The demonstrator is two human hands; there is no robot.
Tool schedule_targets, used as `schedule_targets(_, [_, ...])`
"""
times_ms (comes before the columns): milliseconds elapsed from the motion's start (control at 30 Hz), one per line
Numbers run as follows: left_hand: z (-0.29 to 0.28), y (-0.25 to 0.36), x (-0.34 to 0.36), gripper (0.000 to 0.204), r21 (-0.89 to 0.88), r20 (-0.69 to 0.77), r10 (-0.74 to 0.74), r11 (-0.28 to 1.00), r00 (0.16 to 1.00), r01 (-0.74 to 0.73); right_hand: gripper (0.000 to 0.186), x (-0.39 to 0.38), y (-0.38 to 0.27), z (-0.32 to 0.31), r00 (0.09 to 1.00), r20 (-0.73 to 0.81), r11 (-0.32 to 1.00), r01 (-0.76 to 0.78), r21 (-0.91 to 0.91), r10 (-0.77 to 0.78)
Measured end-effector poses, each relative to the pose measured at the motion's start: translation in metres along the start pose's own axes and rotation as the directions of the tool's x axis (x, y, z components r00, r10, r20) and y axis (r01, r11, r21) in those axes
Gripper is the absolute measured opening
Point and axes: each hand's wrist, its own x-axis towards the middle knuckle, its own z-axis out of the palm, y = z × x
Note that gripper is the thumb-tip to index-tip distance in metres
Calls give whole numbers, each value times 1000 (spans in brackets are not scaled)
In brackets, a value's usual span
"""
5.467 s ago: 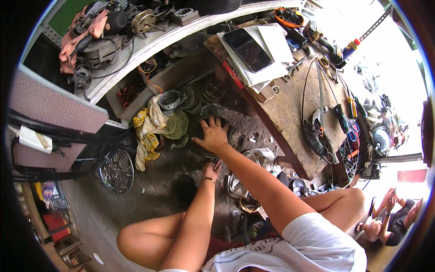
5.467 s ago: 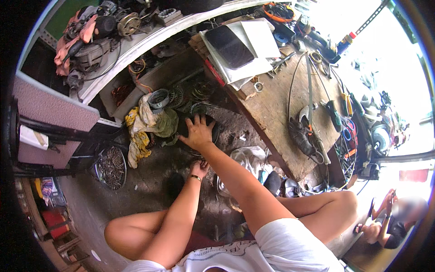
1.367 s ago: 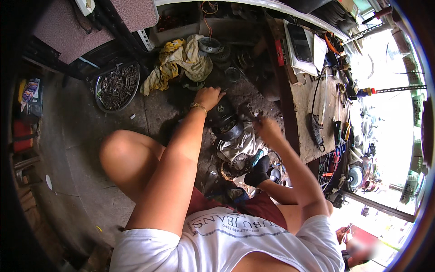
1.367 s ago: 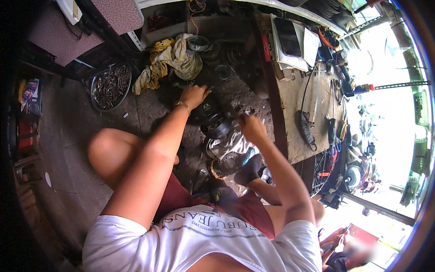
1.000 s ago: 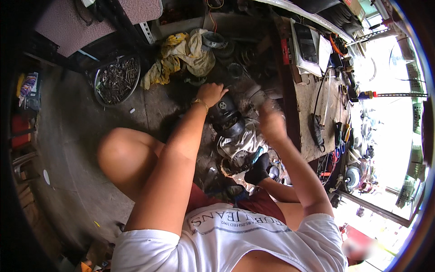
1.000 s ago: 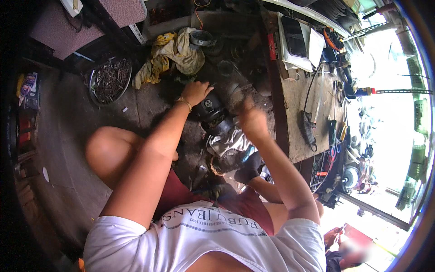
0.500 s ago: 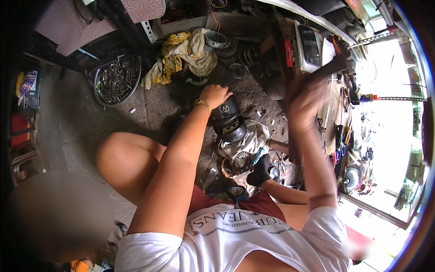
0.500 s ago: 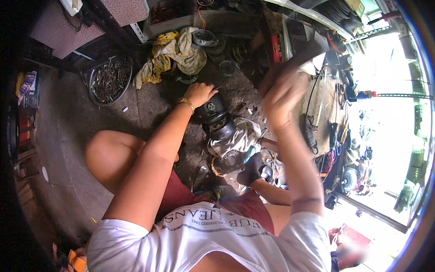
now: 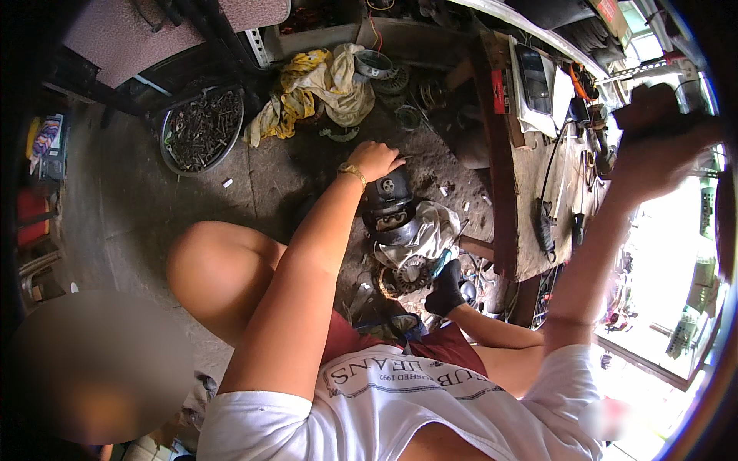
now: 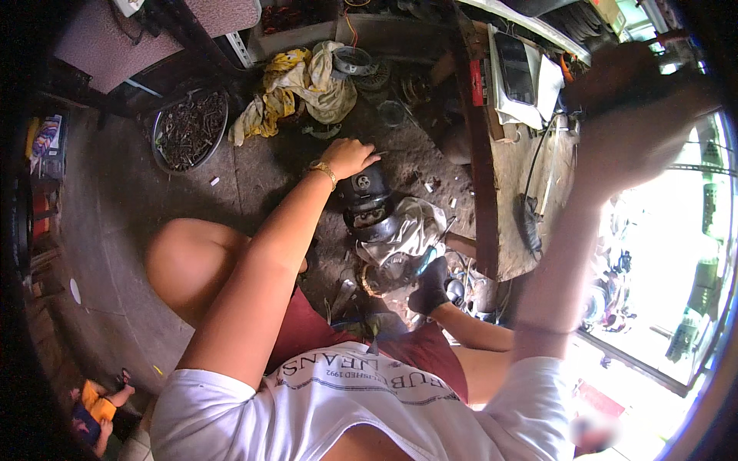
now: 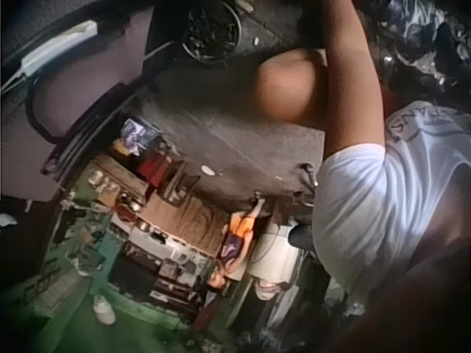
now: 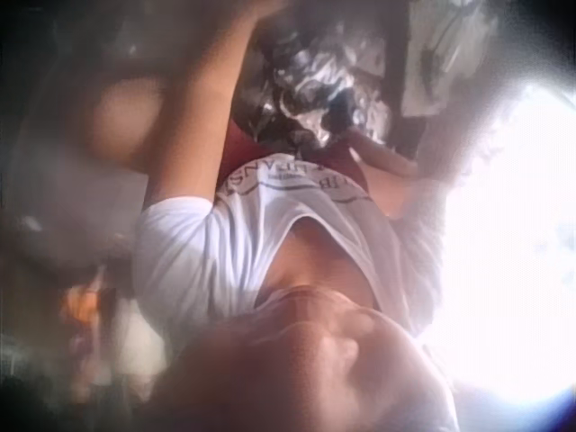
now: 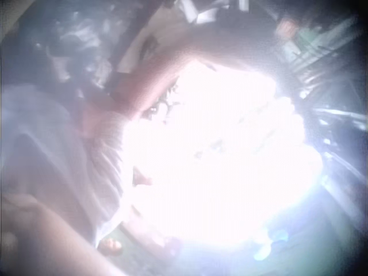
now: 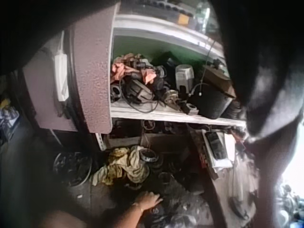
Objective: The person is repairing a compressor by hand and using a screwdriver to pry and manipulate internal components.
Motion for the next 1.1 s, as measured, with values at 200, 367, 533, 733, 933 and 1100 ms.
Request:
schedule_targets(200, [1, 2, 15, 42, -6, 20, 85, 996, 996, -85, 27, -265, 59, 31, 168, 735, 750, -251, -613, 657])
schedule_targets(367, [-6, -7, 3, 39, 8, 77, 36, 999, 996, -37, 27, -49, 52, -38, 805, 466, 880, -140, -453, 368])
schedule_targets(533, [-2, 8, 16, 41, -4, 60, 114, 994, 992, -114, 27, 27, -6, -93, 993, -74, 922, 52, -383, -87])
schedule_targets(733, [-13, 12, 28, 44, 11, 58, 170, 985, 984, -171, 28, -307, 46, 18, 141, 687, 696, -263, -668, 713])
schedule_targets(933, [-7, -6, 7, 47, 18, 102, 82, 996, 991, -85, 28, -50, 47, -55, 820, 438, 850, -107, -515, 368])
schedule_targets(1100, [2, 6, 17, 45, -21, 60, 146, 989, 987, -145, 28, 26, -10, -105, 991, -87, 880, 49, -473, -102])
